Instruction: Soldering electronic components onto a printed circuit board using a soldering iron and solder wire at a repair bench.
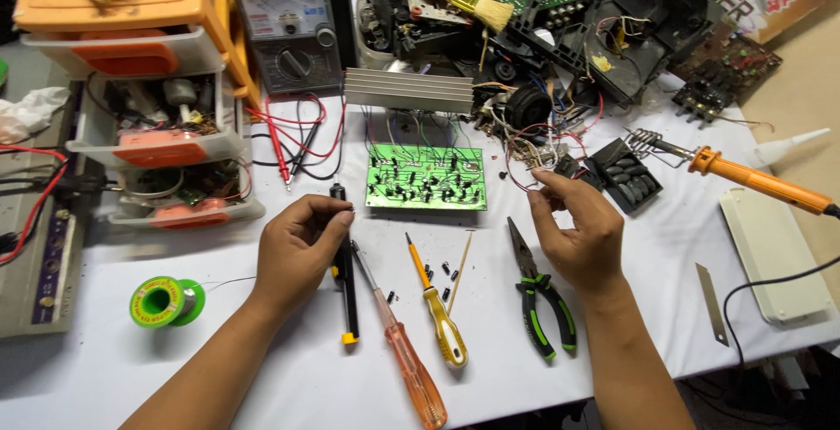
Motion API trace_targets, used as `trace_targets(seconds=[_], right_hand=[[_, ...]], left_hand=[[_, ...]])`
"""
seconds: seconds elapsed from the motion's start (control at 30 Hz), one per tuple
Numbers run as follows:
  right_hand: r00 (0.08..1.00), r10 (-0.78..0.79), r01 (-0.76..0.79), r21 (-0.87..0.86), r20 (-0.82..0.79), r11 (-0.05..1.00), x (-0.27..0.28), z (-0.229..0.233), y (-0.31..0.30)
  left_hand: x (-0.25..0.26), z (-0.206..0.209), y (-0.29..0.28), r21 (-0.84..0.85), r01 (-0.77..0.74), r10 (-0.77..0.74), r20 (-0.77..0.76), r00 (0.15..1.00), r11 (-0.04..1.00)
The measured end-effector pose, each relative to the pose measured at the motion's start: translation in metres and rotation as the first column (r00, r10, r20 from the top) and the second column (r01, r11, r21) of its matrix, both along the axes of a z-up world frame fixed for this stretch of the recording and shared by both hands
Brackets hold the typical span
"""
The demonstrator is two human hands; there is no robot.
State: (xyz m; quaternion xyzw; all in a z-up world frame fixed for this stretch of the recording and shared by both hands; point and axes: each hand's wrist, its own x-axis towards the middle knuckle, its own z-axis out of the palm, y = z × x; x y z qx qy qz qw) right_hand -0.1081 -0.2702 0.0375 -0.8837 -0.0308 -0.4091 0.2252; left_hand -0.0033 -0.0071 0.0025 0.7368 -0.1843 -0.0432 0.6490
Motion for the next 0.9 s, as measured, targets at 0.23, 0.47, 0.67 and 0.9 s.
trace_targets(seconds=[0.23,0.47,0.67,0.9], right_hand=[[1.0,0.018,-0.017,0.038,-0.025,0.999,0.0,0.003,0.0],[0.999,0.017,-0.015,0.038,-0.039,0.999,0.001,0.0,-0.002],[0.999,0.031,-0.029,0.051,-0.041,0.998,0.001,0.002,0.0],[0.998,0.044,-0.042,0.033,-0.048,0.999,0.002,0.002,0.003]], left_hand=[[0.002,-0.007,0.002,0.016,0.01,-0.01,0.017,1.0,1.0],[0.003,-0.011,0.001,0.015,0.001,-0.002,0.047,0.999,1.0],[0.002,-0.011,-0.001,0.004,-0.007,0.007,0.056,0.998,1.0],[0.003,-0.014,-0.002,-0.043,-0.009,0.012,0.072,0.997,0.999]])
